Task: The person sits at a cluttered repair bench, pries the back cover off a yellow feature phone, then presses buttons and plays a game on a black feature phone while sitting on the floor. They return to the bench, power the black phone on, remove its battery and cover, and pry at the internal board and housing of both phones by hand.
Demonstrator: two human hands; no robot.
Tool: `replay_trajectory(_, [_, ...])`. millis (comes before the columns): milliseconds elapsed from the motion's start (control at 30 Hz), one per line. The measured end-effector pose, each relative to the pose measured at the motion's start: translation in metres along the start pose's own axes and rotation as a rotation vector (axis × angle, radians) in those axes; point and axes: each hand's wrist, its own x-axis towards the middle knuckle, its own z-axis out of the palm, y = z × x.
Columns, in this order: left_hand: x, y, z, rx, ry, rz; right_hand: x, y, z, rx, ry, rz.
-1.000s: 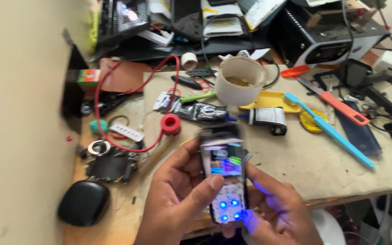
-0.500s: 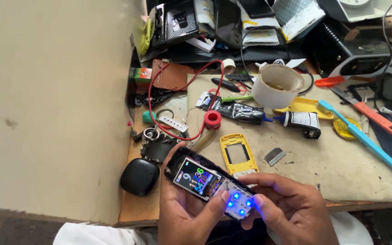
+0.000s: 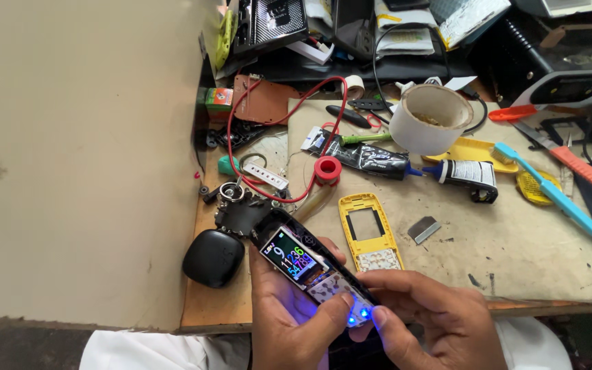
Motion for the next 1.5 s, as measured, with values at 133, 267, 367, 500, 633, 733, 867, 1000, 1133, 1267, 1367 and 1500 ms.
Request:
replay_trajectory(133, [0.000,-0.001,0.002,-0.042,0.010,-0.031,0.001,-0.003,0.000,-0.039,-0.018,-0.028])
replay_trajectory(267, [0.003,0.000,0.004,-0.078,0.030,-0.030,0.003,-0.005,0.000,-0.082,-0.041,-0.036])
replay_trajectory(367, [0.004,0.004,0.007,-0.106,0.042,-0.056,0.003,-0.007,0.002,-0.048,-0.026,-0.031])
replay_trajectory(500, [0.003,0.008,0.014,-0.095,0.077,-0.118,0.002,-0.008,0.009,-0.082,0.076,-0.014])
replay_trajectory(633, [0.007,0.011,0.017,-0.081,0.056,-0.119,0.005,-0.009,0.004,-0.079,0.044,0.007])
replay_trajectory(733, [0.009,0.011,0.019,-0.035,0.063,-0.134,0.006,-0.007,0.001,-0.043,0.029,0.002])
replay_trajectory(867, [0.013,0.007,0.022,-0.032,0.108,-0.130,0.006,-0.007,0.003,-0.069,0.105,0.046])
replay_trajectory(1000, [0.020,-0.001,0.025,-0.068,0.087,-0.099,0.012,-0.007,0.002,-0.006,0.163,0.024])
replay_trajectory(1133, [0.023,-0.006,0.024,-0.052,0.051,-0.047,0.019,-0.012,-0.002,-0.054,0.232,0.126])
replay_trajectory(1267, [0.027,-0.005,0.018,0.041,0.036,0.054,0.032,-0.023,-0.019,-0.165,0.213,0.058])
replay_trajectory(1367, [0.035,0.003,0.006,0.155,0.012,0.071,0.044,-0.031,-0.036,-0.228,0.216,0.055])
replay_trajectory(1500, [0.045,0.006,-0.007,0.343,-0.023,-0.039,0.051,-0.026,-0.044,-0.174,0.264,0.064])
